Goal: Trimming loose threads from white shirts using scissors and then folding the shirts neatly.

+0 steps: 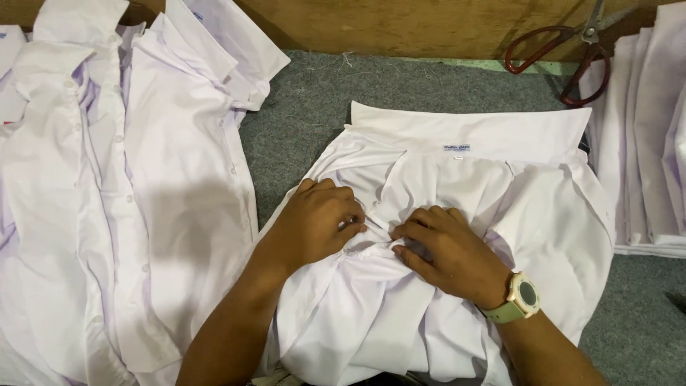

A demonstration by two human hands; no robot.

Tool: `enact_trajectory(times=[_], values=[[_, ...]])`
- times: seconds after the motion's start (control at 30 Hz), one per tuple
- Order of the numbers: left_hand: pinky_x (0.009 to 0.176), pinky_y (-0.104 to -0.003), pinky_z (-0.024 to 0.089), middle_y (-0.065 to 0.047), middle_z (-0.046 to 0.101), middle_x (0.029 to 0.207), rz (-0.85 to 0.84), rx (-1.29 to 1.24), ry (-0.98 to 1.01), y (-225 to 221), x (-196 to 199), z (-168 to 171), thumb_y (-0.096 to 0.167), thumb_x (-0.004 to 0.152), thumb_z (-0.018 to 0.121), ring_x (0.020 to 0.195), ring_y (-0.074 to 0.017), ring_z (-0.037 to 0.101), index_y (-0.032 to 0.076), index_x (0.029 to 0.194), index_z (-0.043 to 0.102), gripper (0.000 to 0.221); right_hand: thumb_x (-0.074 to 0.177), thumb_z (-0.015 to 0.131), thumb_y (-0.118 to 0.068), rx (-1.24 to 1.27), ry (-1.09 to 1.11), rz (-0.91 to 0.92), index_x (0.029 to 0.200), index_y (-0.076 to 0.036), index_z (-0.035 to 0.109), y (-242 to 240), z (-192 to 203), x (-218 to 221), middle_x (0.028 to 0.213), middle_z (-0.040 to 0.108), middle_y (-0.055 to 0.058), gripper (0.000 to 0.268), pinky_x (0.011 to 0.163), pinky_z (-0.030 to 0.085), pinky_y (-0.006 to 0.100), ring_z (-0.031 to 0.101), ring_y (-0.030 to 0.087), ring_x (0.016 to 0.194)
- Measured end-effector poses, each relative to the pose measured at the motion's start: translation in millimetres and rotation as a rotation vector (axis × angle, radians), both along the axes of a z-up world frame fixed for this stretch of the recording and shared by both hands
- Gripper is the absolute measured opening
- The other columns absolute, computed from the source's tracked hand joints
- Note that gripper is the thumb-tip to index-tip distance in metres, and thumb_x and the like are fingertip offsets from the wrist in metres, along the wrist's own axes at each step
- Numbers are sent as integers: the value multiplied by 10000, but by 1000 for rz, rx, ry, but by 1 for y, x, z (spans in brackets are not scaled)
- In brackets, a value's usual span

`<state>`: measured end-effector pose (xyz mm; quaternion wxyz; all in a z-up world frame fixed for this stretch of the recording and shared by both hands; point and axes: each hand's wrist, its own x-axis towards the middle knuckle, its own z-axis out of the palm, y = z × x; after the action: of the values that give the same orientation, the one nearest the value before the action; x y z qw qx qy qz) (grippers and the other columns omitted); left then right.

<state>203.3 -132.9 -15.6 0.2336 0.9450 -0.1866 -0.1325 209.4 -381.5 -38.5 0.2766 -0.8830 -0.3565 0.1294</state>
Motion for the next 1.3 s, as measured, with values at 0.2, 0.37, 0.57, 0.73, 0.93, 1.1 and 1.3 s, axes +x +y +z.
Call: enact_trajectory(times=[0.2,0.37,0.57,0.73,0.93,1.1,1.3], values=[[731,-329,511,-81,684,797,206,-661,-172,40,31,-33,62,899,748,770,-201,639,83,927,806,68,951,676,-276,49,29,-21,1069,-124,761,-1,2,-1,927,725,77,210,851,427,390,654,255,901],[752,-338,491,-151,640,1155,674,-605,-606,84,42,-30,-57,1068,577,983,-266,616,30,1380,622,327,956,676,-275,63,51,-28,1092,-128,769,-1,3,-2,944,740,75,221,862,429,381,664,254,909],[928,-438,534,-17,739,1109,752,-237,83,70,34,-6,525,1050,507,1091,-256,690,248,1306,696,421,960,665,-255,65,79,-36,1111,-132,770,-1,4,-2,955,743,92,221,883,432,387,673,276,935],[969,-499,510,-120,745,991,375,-126,115,52,28,-3,318,964,615,1049,-388,686,101,1026,759,268,968,663,-274,44,70,-47,1114,-149,775,1,6,-3,940,742,91,223,880,441,393,682,273,931],[683,-284,489,-14,620,755,334,-782,12,57,25,-23,154,1061,587,727,-124,571,61,941,658,168,977,620,-134,219,-161,66,1099,-147,760,7,-11,-12,1073,755,46,186,875,478,363,665,267,1032],[671,-278,538,-57,698,870,110,-1020,102,14,-7,5,140,987,682,748,-125,616,75,998,641,78,925,596,-47,32,-5,140,998,-16,709,45,-10,-6,889,753,199,138,725,549,500,714,438,832],[765,-322,525,-36,709,924,-302,-852,102,-47,-60,36,145,970,694,821,-175,676,132,999,648,56,927,586,-123,-122,-71,137,973,-46,686,60,-19,12,847,727,193,134,671,536,539,698,464,787]])
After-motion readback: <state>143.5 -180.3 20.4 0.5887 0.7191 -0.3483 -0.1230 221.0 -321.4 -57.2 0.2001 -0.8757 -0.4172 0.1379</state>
